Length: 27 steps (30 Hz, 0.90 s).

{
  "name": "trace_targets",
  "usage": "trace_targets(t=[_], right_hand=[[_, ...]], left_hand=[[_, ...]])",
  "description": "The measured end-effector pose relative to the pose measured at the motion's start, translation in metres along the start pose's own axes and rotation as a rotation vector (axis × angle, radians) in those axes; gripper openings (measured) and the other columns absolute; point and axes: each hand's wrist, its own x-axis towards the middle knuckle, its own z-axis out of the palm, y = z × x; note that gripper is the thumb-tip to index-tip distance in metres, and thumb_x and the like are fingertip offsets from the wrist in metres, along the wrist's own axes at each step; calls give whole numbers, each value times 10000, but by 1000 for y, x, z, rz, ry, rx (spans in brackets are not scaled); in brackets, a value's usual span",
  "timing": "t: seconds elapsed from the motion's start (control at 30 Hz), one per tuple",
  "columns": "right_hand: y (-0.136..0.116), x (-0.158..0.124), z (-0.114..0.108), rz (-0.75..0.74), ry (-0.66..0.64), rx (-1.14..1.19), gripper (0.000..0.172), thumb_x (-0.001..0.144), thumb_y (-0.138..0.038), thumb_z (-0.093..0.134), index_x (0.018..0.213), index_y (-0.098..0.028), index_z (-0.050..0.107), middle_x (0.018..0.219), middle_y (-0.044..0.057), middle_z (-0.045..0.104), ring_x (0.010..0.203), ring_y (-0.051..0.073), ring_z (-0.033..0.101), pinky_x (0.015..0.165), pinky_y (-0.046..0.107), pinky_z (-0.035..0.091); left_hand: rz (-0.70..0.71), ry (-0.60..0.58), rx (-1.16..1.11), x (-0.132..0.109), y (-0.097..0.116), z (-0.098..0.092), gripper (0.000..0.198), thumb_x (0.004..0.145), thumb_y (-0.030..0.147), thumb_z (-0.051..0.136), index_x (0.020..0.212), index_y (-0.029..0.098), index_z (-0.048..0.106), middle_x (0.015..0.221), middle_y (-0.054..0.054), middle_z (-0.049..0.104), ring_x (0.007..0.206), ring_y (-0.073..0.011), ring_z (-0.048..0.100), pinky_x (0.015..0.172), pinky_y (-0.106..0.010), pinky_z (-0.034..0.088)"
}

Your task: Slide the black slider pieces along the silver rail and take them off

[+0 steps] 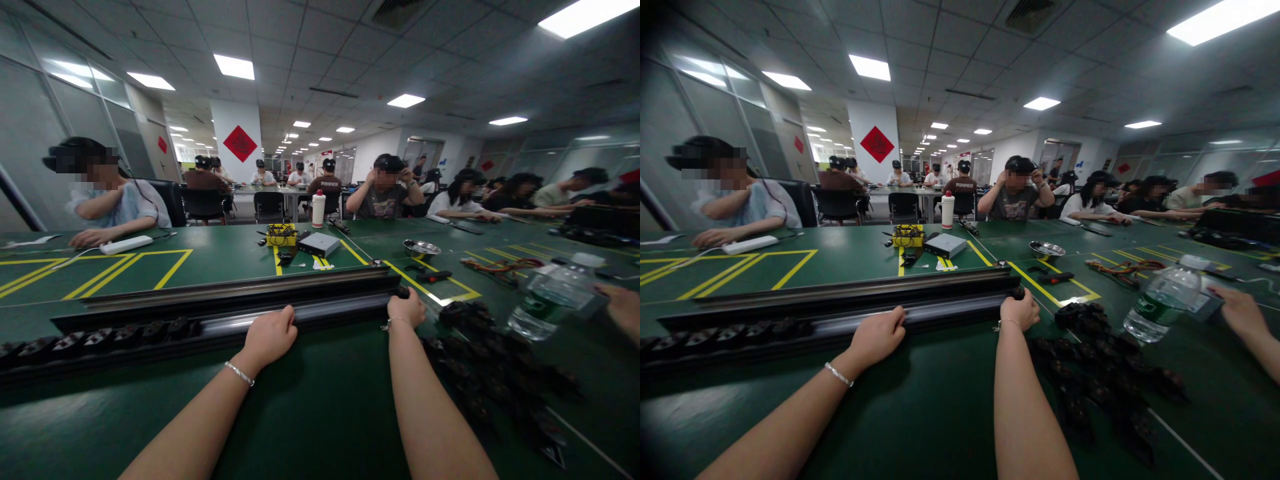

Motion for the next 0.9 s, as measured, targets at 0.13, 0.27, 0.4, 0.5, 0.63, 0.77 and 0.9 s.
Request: trace_targets(t=[0.13, 0.27, 0.4, 0.5, 0.63, 0.77, 0.9], right_hand=[[0, 2, 0, -18, 9, -2, 476, 687, -220, 505, 1157, -248, 573, 1129, 117, 550, 1127, 274, 408, 965, 429, 292], [0, 3, -1, -20, 12, -22, 464, 697, -220, 499, 1154, -242, 575, 1103, 110, 564, 1118, 266, 419, 973, 415, 287], [1, 5, -1, -10, -18, -47, 477, 701, -218, 493, 1172, -235, 569, 1094, 122, 568, 1112, 268, 430, 965, 413, 296], [1, 6, -2, -2, -13, -44, 488, 694, -224, 497, 1177, -236, 564, 1084, 121, 568, 1098, 272, 444, 960, 417, 300], [-2, 5, -3, 40, -2, -48, 527, 686, -227, 508, 1211, -195, 542, 1114, 156, 555, 1094, 300, 453, 940, 432, 324], [-3, 7, -4, 111, -1, -33, 513, 698, -212, 500, 1209, -200, 552, 1127, 161, 548, 1093, 309, 459, 922, 432, 349], [-3, 9, -5, 133, 19, 5, 501, 693, -219, 512, 1191, -234, 562, 1132, 134, 547, 1091, 306, 465, 922, 439, 356]], left_hand=[[-28, -20, 2, 0, 2, -2, 144, 821, 272, 364, 892, 239, 486, 867, -29, 662, 804, -187, 612, 674, -308, 384], [-10, -6, 3, 0, 0, -1, 140, 815, 276, 363, 875, 239, 483, 841, -23, 662, 784, -189, 614, 651, -306, 379], [16, 19, 7, 1, -2, 2, 145, 814, 278, 353, 872, 241, 482, 825, -21, 662, 764, -192, 612, 638, -305, 376], [-1, 3, -2, 1, -2, 3, 161, 820, 285, 351, 894, 244, 488, 843, -24, 663, 785, -189, 610, 663, -303, 383], [-6, -4, -16, 2, -1, 3, 163, 819, 278, 355, 904, 246, 490, 850, -29, 663, 792, -188, 607, 679, -304, 384], [12, 18, -11, 2, -2, 3, 146, 815, 276, 357, 881, 245, 484, 825, -24, 658, 766, -185, 604, 656, -298, 376], [10, 17, -7, 2, -2, 3, 135, 815, 280, 362, 875, 244, 477, 820, -22, 655, 750, -180, 602, 643, -291, 371]])
